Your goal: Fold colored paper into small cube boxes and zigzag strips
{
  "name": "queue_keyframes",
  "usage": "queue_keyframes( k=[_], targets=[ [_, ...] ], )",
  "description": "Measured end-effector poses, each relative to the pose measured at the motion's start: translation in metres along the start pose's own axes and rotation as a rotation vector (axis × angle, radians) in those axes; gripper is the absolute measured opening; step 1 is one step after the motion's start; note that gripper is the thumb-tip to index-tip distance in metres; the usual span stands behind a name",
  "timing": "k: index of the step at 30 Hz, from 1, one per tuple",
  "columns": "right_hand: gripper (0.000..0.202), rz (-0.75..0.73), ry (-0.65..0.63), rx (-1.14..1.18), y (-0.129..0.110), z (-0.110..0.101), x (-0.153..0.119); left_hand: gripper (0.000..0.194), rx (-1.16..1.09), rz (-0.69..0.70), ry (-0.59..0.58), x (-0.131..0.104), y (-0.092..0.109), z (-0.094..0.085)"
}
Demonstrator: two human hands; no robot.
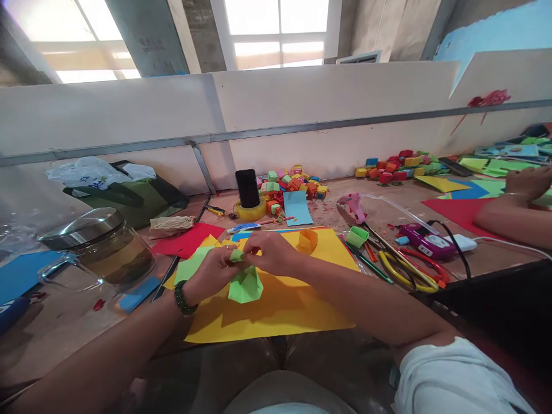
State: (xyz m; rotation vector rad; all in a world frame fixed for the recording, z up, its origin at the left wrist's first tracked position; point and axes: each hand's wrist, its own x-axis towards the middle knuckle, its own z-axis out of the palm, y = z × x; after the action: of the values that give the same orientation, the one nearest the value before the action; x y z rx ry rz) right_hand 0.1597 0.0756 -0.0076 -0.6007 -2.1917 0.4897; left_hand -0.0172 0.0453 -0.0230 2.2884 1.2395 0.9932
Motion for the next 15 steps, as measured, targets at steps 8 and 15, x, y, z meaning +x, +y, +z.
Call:
queue_keyframes(
  k=[8, 15],
  targets=[
    [0.013, 0.171, -0.127, 0.098, -0.008, -0.009, 0.0, 0.03, -0.14, -0.163, -0.097, -0.001, -0.005, 0.004],
    [0.011, 0.35, -0.237, -0.035, 0.003, -0.006, 0.002, 0.024, -0.169, -0.23, -0.155, 0.004, 0.0, -0.003]
  ],
)
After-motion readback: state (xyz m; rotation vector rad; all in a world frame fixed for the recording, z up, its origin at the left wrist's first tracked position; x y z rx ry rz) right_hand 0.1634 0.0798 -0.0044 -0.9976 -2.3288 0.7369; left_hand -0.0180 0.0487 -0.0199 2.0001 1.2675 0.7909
